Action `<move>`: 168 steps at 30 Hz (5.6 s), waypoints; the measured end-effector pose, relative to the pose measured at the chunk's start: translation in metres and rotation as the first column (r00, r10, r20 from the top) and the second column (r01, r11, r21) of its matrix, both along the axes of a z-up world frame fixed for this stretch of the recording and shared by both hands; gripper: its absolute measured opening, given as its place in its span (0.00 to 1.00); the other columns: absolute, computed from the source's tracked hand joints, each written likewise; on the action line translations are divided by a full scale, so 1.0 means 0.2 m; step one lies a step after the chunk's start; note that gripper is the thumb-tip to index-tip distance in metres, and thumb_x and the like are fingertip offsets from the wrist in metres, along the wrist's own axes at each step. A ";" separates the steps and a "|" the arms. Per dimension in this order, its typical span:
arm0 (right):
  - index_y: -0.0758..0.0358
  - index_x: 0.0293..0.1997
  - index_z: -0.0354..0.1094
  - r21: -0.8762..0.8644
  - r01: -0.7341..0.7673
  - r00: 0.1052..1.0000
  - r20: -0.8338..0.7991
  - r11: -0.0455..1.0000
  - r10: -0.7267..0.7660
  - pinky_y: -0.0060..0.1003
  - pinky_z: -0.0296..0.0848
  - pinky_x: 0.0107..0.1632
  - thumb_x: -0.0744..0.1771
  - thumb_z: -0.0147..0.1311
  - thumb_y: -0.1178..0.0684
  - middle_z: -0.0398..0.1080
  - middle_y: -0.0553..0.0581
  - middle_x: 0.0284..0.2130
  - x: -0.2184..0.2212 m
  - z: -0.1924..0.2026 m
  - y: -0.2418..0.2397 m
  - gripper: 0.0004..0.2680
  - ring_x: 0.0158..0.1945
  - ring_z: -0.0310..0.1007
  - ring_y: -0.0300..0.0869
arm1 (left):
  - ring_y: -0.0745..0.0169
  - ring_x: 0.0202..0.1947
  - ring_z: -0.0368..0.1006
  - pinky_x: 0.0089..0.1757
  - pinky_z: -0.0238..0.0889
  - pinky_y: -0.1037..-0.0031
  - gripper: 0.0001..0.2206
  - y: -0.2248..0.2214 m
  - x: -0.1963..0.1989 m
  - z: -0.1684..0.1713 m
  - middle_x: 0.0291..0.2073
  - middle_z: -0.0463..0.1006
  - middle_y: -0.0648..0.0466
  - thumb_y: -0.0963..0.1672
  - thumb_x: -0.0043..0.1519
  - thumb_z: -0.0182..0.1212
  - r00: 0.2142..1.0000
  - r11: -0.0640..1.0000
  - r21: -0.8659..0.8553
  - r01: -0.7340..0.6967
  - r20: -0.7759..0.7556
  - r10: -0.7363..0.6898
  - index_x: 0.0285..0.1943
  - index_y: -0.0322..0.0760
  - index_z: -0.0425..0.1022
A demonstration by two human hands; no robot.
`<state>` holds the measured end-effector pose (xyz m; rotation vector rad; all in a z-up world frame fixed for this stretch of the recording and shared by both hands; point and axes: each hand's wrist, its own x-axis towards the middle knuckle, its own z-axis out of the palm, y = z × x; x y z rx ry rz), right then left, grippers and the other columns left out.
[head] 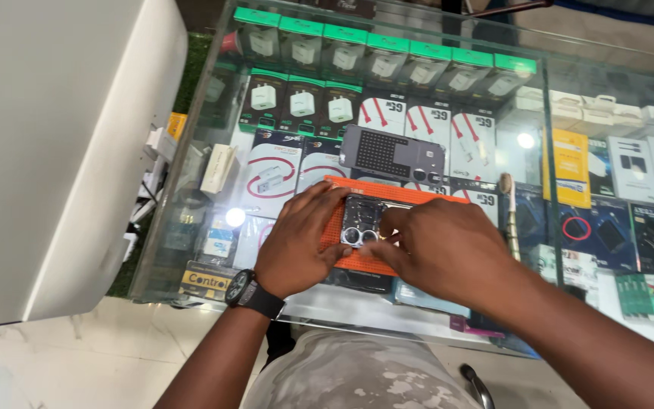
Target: The person removes the back cover and internal components of a mobile phone using a small tool on a repair bench.
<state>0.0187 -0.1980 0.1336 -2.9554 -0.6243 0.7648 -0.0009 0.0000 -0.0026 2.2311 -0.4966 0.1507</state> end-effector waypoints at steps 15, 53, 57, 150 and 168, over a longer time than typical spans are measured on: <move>0.52 0.51 0.74 -0.029 -0.122 0.992 0.009 0.992 0.122 0.46 0.74 0.50 0.67 0.46 0.49 0.79 0.55 0.43 0.08 -0.01 0.02 0.12 0.50 0.78 0.51 | 0.45 0.71 0.56 0.64 0.49 0.55 0.38 0.00 0.00 0.02 0.69 0.65 0.43 0.45 0.49 0.74 0.999 1.000 -0.005 -0.009 -0.044 0.009 0.71 0.38 0.61; 0.61 0.38 0.75 0.243 0.081 0.994 0.048 0.967 -0.096 0.48 0.74 0.42 0.61 0.60 0.56 0.78 0.60 0.33 0.07 0.10 0.04 0.06 0.39 0.79 0.53 | 0.44 0.71 0.56 0.64 0.51 0.55 0.38 -0.01 0.00 0.02 0.68 0.65 0.43 0.45 0.49 0.74 0.999 1.000 -0.011 -0.026 -0.048 0.026 0.71 0.40 0.62; 0.61 0.38 0.74 0.265 0.116 0.992 0.023 0.957 -0.127 0.47 0.74 0.42 0.62 0.62 0.54 0.78 0.59 0.32 0.07 0.10 0.04 0.06 0.38 0.79 0.52 | 0.44 0.71 0.55 0.64 0.51 0.55 0.38 -0.01 0.00 0.01 0.68 0.65 0.42 0.44 0.49 0.75 0.999 1.000 -0.016 -0.023 -0.050 0.022 0.70 0.39 0.62; 0.64 0.53 0.76 0.679 0.381 0.492 0.425 0.627 -0.760 0.32 0.69 0.42 0.72 0.58 0.58 0.76 0.57 0.42 -0.25 -0.52 -0.97 0.05 0.37 0.71 0.39 | 0.45 0.73 0.55 0.66 0.50 0.54 0.28 0.01 -0.01 0.03 0.68 0.68 0.51 0.42 0.50 0.71 1.000 1.000 -0.009 0.026 -0.001 -0.026 0.61 0.38 0.68; 0.63 0.50 0.75 0.661 0.386 0.473 0.456 0.643 -0.754 0.42 0.68 0.61 0.69 0.59 0.57 0.67 0.59 0.56 -0.32 -0.76 -1.00 0.06 0.64 0.63 0.52 | 0.48 0.69 0.62 0.62 0.56 0.56 0.04 0.02 -0.04 0.07 0.62 0.74 0.53 0.38 0.52 0.67 0.994 0.999 -0.021 0.049 0.100 -0.046 0.30 0.37 0.76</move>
